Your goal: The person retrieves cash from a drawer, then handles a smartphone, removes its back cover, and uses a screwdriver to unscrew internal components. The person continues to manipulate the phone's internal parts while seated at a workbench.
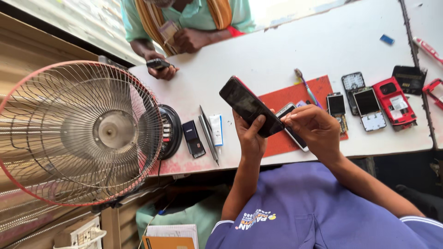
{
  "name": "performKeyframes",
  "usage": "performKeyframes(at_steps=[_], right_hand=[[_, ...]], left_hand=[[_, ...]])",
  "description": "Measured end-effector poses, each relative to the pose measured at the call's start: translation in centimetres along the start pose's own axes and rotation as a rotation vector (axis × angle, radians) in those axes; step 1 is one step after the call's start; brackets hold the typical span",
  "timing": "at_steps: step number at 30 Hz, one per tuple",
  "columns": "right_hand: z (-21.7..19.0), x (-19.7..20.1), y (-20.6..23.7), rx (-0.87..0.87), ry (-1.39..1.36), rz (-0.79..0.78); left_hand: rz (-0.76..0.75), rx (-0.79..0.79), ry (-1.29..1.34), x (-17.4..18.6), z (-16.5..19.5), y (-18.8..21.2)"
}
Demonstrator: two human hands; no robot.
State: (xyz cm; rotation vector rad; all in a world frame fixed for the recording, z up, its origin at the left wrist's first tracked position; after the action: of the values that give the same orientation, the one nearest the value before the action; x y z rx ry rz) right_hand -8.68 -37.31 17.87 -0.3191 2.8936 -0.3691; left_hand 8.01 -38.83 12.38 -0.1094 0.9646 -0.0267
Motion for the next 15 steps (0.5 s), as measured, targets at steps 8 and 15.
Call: performKeyframes(at_steps=[8,15], right_hand=[[0.9,0.6,-0.3,-0.054,-0.083,0.057],[1.5,0.6,-0.3,-0.077,-0.091,0.034]], left_hand=[[-0.023,-0.045,-0.054,-0.5,0.4,-0.4],[-0.007,-0.078,-0.104,-0.9,0.9,-0.2]])
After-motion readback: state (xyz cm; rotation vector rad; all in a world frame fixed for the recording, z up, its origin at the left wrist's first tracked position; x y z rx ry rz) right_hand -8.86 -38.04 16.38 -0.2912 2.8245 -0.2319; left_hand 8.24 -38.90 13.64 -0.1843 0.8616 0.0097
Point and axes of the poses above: each hand's wrist, its own y-axis away from the middle knuckle, its own x-axis out of the back of the hand, z = x × y, the point moved 7 cm from there along -y, towards the middle knuckle, and after that the axes turned 8 degrees about -z, right-handed, at the moved point
